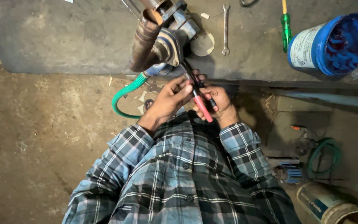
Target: The person secures a metal pipe in a bench vise and uses pliers to bend and adjust a small metal piece attached to the pipe. The person repeatedly repositions the pliers and rotates the pipe to continue shaping the metal.
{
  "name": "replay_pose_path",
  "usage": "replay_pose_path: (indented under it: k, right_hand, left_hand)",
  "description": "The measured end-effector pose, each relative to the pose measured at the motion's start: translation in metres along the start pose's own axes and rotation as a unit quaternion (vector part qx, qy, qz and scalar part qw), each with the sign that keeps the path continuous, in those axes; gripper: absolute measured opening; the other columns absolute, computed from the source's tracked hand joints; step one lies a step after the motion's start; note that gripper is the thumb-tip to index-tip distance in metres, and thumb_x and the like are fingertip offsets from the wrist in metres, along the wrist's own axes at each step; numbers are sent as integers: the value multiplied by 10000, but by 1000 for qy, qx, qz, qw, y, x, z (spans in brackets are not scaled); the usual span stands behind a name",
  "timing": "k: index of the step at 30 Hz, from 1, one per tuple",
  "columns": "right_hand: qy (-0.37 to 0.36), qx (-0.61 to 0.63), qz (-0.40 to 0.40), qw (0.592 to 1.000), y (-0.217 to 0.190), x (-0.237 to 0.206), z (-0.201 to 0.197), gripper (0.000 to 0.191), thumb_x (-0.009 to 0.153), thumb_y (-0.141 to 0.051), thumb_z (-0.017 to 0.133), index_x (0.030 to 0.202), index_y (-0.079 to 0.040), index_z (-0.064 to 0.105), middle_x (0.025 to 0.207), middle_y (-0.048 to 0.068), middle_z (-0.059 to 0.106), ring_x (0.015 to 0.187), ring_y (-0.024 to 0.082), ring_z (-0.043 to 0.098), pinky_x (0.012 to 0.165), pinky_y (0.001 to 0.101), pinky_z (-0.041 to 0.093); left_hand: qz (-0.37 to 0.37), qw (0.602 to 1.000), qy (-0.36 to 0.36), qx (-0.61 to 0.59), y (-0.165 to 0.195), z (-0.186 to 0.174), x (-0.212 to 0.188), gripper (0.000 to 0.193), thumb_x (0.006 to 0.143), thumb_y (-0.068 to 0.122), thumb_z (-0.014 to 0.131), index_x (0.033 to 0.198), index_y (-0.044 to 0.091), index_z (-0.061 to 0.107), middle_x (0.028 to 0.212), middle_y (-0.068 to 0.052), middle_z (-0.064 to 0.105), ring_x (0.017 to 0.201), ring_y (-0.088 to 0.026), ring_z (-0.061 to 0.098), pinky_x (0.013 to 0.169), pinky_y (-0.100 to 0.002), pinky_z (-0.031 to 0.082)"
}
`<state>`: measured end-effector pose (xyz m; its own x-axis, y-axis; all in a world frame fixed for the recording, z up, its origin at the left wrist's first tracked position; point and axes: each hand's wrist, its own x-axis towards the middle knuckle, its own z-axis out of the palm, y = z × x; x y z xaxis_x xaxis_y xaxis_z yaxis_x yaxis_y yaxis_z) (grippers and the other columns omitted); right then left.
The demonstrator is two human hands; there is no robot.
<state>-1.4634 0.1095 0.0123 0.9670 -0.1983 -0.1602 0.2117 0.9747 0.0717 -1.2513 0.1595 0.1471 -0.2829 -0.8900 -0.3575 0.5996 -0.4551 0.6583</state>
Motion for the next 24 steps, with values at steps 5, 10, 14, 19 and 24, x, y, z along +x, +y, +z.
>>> replay_pose_path:
  k: [5,10,14,19,24]
  right_hand:
    - [72,-156,-66,983,1,-10,23,543,1142,-349,476,977,129,674,885,253,700,606,273,694,527,347,589]
    - [303,-484,-195,797,17,-34,105,722,1028,-575,331,1164,40,684,1026,149,756,801,225,758,668,308,643]
    - [256,-681,-222,649,33,-50,160,725,1038,-576,384,1333,52,595,1069,147,738,953,210,729,795,301,591]
    - [278,-609,-206,713,39,-44,161,610,1012,-475,497,1359,22,562,1062,169,683,765,198,664,600,288,578]
    - [161,-203,-224,940,26,-39,112,589,1024,-464,436,1260,45,610,889,237,686,511,163,581,390,222,404]
  left_hand:
    - [67,997,31,3,-13,9,8,338,1041,162,639,1334,12,562,1175,-67,689,999,-124,632,895,-272,528]
    - [97,983,124,93,-21,18,12,299,1022,241,707,1185,-5,666,1006,-13,670,895,-73,582,811,-231,503]
    - [105,972,151,149,-15,23,12,282,981,288,719,1054,17,695,970,17,688,900,-41,587,821,-201,494]
    - [35,969,184,160,-10,23,11,288,1000,277,750,961,-3,695,818,-6,574,758,-106,467,658,-258,382]
    - [80,993,81,-4,-10,23,16,222,1053,187,709,934,24,616,855,25,552,1154,-67,676,882,-258,545]
